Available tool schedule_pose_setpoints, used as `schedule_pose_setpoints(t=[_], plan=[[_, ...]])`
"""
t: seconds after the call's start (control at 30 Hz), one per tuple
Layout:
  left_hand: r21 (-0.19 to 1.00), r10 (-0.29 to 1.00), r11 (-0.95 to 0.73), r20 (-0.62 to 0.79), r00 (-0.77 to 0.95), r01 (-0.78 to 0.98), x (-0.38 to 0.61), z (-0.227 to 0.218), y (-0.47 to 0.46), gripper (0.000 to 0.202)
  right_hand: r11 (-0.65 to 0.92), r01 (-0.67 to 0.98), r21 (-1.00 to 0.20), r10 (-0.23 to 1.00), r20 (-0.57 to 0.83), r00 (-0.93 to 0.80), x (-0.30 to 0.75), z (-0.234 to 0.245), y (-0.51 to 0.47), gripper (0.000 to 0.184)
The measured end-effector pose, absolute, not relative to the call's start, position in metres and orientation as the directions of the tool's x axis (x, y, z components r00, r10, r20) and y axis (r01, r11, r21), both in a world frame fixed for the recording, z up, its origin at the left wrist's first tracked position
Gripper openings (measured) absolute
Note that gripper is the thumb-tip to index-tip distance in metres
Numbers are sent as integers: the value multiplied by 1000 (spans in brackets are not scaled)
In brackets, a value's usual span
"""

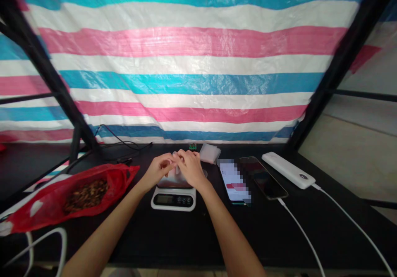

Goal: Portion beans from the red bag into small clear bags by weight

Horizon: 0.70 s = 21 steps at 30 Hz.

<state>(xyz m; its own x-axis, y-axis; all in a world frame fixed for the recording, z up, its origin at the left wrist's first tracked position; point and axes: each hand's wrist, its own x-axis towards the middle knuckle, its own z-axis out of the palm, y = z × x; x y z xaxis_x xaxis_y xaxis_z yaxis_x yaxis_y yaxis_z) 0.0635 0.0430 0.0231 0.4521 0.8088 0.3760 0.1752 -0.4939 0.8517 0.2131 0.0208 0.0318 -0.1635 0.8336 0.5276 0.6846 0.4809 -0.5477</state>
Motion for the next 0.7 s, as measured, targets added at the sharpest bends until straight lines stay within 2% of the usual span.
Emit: schedule_pose_setpoints(t=[0.13, 0.23, 0.47, 0.7], plan=[[733, 801, -582, 444, 400, 352, 63, 20, 41, 29, 480, 459, -748, 877, 384, -290, 219, 26, 25, 30], [707, 794, -591, 427, 431, 389, 64, 17, 41, 32, 442, 341, -829, 867, 298, -400, 228, 24, 29, 33], [839, 786, -505, 350, 510, 202, 61, 20, 43, 34, 339, 227, -913, 864, 207, -459, 236, 18, 38, 38], [894, 727, -447, 346, 592, 26, 58, 29, 39, 35, 374, 193, -907, 863, 264, -430, 232, 23, 36, 39]])
